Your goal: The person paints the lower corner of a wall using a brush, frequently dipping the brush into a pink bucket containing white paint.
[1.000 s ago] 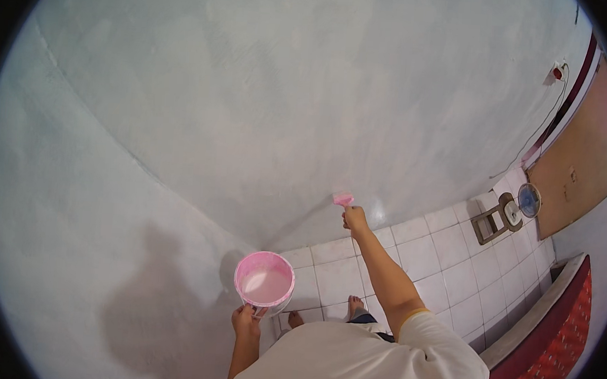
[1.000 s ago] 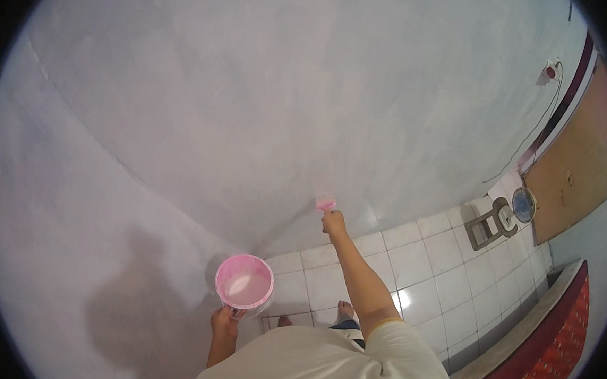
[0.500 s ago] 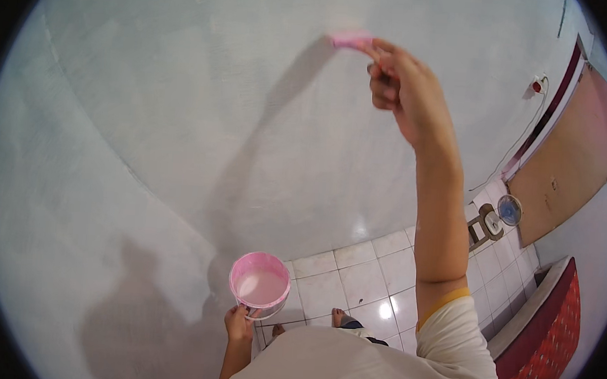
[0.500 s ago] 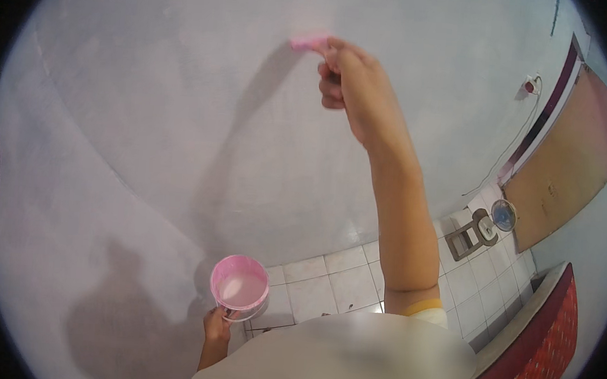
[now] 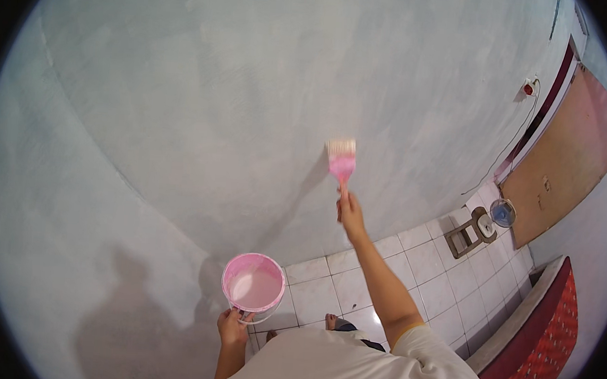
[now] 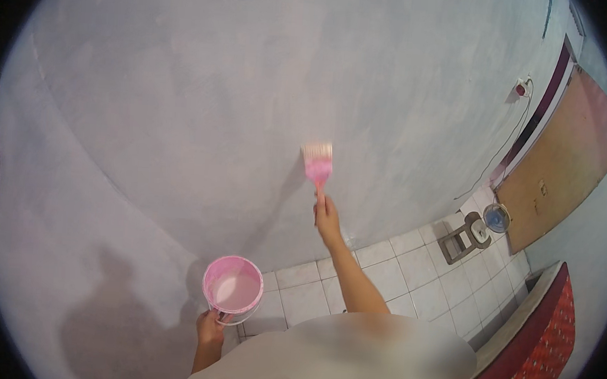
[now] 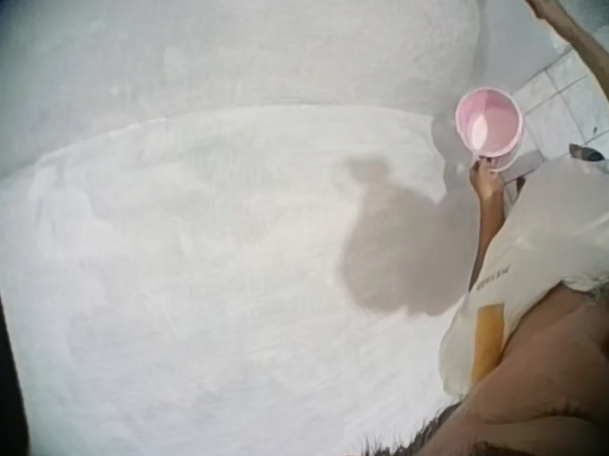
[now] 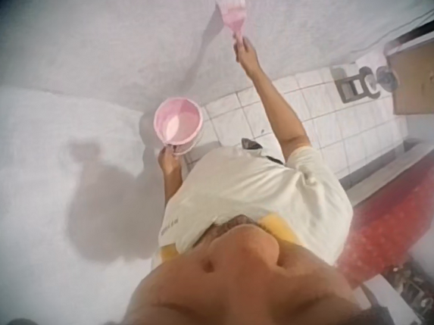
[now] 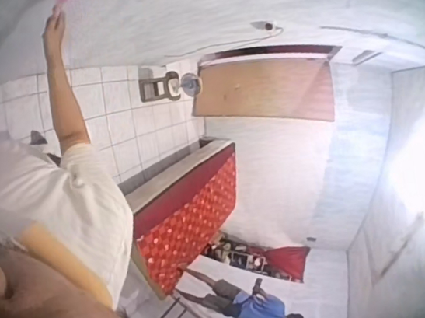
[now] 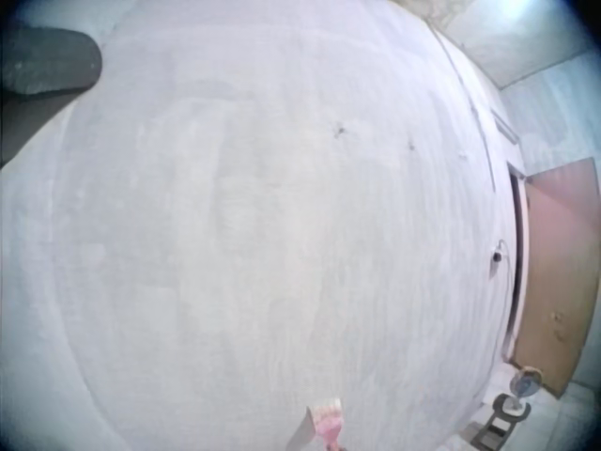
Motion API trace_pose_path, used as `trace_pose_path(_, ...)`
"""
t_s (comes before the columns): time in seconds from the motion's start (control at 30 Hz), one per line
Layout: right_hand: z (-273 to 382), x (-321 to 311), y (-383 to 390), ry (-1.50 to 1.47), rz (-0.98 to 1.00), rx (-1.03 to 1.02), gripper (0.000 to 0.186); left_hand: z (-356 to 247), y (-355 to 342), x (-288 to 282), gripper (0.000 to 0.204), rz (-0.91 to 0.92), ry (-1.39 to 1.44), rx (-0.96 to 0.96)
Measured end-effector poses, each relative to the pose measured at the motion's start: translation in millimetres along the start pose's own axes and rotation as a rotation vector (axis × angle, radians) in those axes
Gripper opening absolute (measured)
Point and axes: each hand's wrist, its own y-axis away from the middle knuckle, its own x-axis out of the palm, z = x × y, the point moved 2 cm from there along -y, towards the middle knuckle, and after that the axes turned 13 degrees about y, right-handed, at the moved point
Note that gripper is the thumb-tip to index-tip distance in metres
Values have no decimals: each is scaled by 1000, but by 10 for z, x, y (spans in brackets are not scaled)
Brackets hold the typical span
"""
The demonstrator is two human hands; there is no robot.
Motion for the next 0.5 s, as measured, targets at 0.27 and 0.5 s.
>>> trace_pose_path(0.27,-863,35,436,-135,29,457,37,-51,56,-25,17,-57,-24,0)
trace_pose_path(0.5,937,-32,-41,-156,81,312,29,-6,122,20,25,-104,-24,65)
